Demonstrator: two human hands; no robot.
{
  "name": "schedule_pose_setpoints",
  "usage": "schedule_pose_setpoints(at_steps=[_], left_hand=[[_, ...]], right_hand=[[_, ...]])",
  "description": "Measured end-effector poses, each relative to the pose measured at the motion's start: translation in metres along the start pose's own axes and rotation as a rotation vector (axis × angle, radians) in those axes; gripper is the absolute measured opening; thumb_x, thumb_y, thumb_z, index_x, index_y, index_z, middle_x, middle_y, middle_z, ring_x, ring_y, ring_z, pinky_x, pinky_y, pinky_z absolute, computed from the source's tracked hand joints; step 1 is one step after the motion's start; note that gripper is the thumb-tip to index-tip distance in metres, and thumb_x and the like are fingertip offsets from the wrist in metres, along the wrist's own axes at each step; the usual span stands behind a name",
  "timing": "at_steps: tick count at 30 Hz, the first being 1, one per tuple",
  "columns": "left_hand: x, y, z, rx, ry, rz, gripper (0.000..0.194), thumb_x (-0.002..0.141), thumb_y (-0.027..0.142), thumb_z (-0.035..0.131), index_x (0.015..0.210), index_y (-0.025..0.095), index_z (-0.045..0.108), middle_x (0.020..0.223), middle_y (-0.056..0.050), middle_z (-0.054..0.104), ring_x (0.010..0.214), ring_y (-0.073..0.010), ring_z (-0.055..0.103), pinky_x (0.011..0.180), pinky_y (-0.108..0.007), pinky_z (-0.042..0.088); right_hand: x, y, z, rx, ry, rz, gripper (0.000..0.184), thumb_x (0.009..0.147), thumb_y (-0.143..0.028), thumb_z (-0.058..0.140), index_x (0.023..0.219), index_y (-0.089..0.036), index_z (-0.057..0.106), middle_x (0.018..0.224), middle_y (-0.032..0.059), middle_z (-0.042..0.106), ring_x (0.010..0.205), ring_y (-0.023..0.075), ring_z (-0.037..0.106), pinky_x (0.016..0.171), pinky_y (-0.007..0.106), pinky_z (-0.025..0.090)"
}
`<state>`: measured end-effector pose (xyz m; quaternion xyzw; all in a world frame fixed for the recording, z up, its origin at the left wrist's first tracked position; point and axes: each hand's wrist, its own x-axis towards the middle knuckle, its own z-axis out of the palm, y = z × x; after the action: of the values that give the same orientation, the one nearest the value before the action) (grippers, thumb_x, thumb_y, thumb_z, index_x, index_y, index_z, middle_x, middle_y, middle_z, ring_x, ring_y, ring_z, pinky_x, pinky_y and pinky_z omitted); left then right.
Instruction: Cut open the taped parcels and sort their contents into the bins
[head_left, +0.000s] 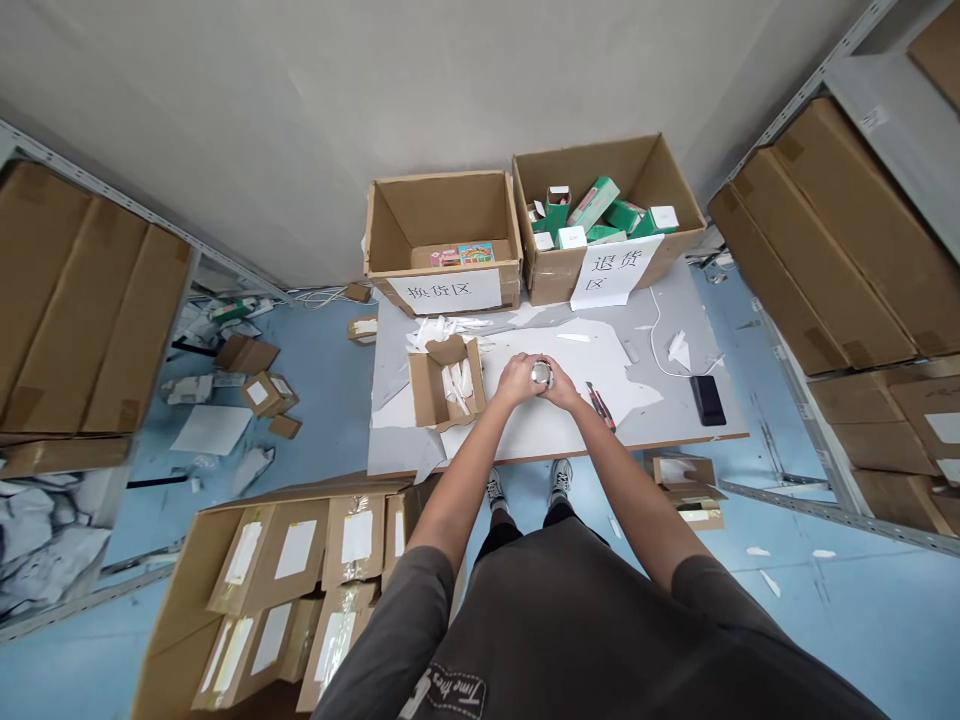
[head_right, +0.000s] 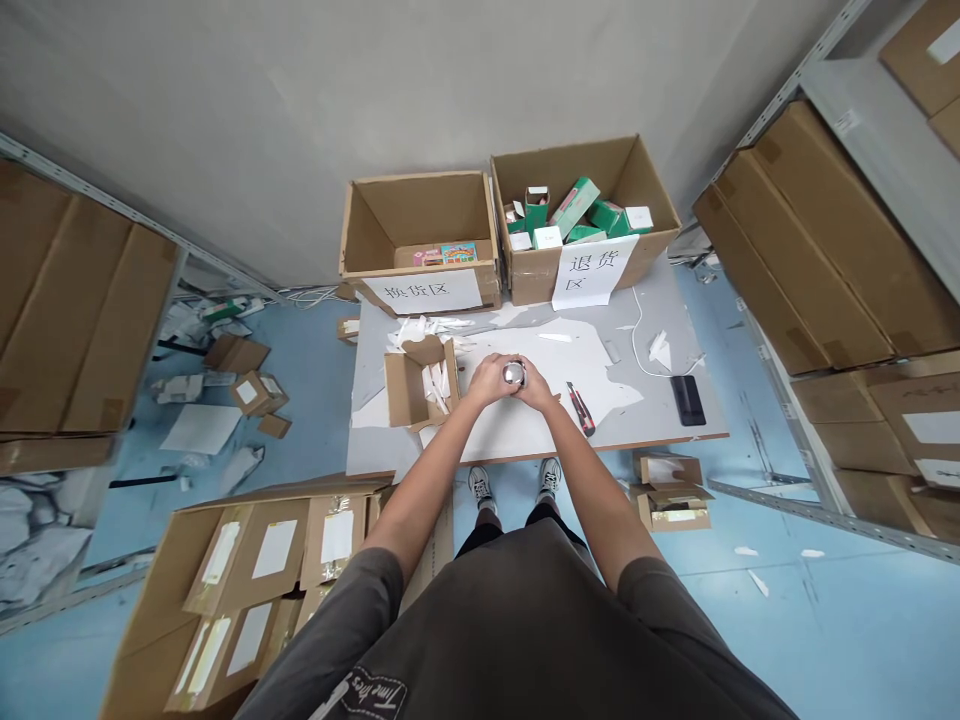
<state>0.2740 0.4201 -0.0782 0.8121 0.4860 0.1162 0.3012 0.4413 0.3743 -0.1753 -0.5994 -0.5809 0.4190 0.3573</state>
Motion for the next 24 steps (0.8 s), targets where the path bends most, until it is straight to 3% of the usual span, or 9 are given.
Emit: schedule_pose_setpoints(at_steps=[8,11,15,18,21,24], left_hand=[[-0.003,0.003,0.022,-0.075,0.059,-0.242,0.061,0.078,0.018,0.082,0.137,0.018,0.07,0.127,-0.016,0.074,0.121,-0.0373,0.065,0.108,-0.046,0.049],[-0.004,0.0,0.024,-0.105,0.048,-0.251,0.055,0.081,0.024,0.082,0.135,0.021,0.071,0.119,-0.013,0.077,0.12,-0.0372,0.065,0.105,-0.046,0.05],[-0.008,-0.015,0.024,-0.174,0.152,-0.179,0.043,0.091,0.028,0.074,0.133,0.024,0.072,0.13,-0.011,0.074,0.124,-0.0327,0.064,0.11,-0.043,0.05],[-0.004,-0.034,0.029,-0.232,0.242,-0.299,0.047,0.091,0.021,0.068,0.139,0.018,0.069,0.14,-0.016,0.068,0.127,-0.0317,0.064,0.114,-0.044,0.049],[0.008,-0.051,0.037,-0.408,0.147,-0.422,0.053,0.087,0.015,0.064,0.14,0.014,0.068,0.139,-0.017,0.07,0.115,-0.0286,0.069,0.11,-0.042,0.052],[0.021,-0.062,0.041,-0.601,0.051,-0.359,0.051,0.083,0.011,0.059,0.133,0.019,0.071,0.134,-0.01,0.073,0.109,-0.0225,0.07,0.106,-0.038,0.054]], right_hand=[[0.002,0.008,0.012,-0.054,0.013,-0.003,0.106,0.066,-0.036,0.084,0.163,-0.024,0.042,0.164,0.0154,0.048,0.15,0.0382,0.049,0.125,0.057,0.042],[0.002,0.008,0.013,-0.05,0.015,0.008,0.106,0.067,-0.036,0.084,0.164,-0.023,0.041,0.164,0.016,0.049,0.15,0.039,0.05,0.125,0.058,0.041],[0.001,0.006,0.009,-0.033,0.01,0.021,0.108,0.069,-0.04,0.086,0.166,-0.028,0.039,0.166,0.0132,0.047,0.151,0.039,0.048,0.126,0.059,0.04],[-0.003,0.006,0.006,-0.027,-0.002,0.013,0.107,0.072,-0.039,0.086,0.167,-0.03,0.038,0.167,0.0113,0.046,0.152,0.0367,0.047,0.128,0.056,0.038],[-0.009,0.006,0.002,-0.031,-0.025,0.017,0.111,0.071,-0.036,0.086,0.169,-0.029,0.036,0.17,0.0108,0.043,0.155,0.0353,0.044,0.13,0.055,0.035],[-0.014,0.003,-0.004,-0.043,-0.058,0.002,0.114,0.069,-0.035,0.086,0.17,-0.029,0.033,0.172,0.0098,0.04,0.157,0.0346,0.042,0.131,0.055,0.034]])
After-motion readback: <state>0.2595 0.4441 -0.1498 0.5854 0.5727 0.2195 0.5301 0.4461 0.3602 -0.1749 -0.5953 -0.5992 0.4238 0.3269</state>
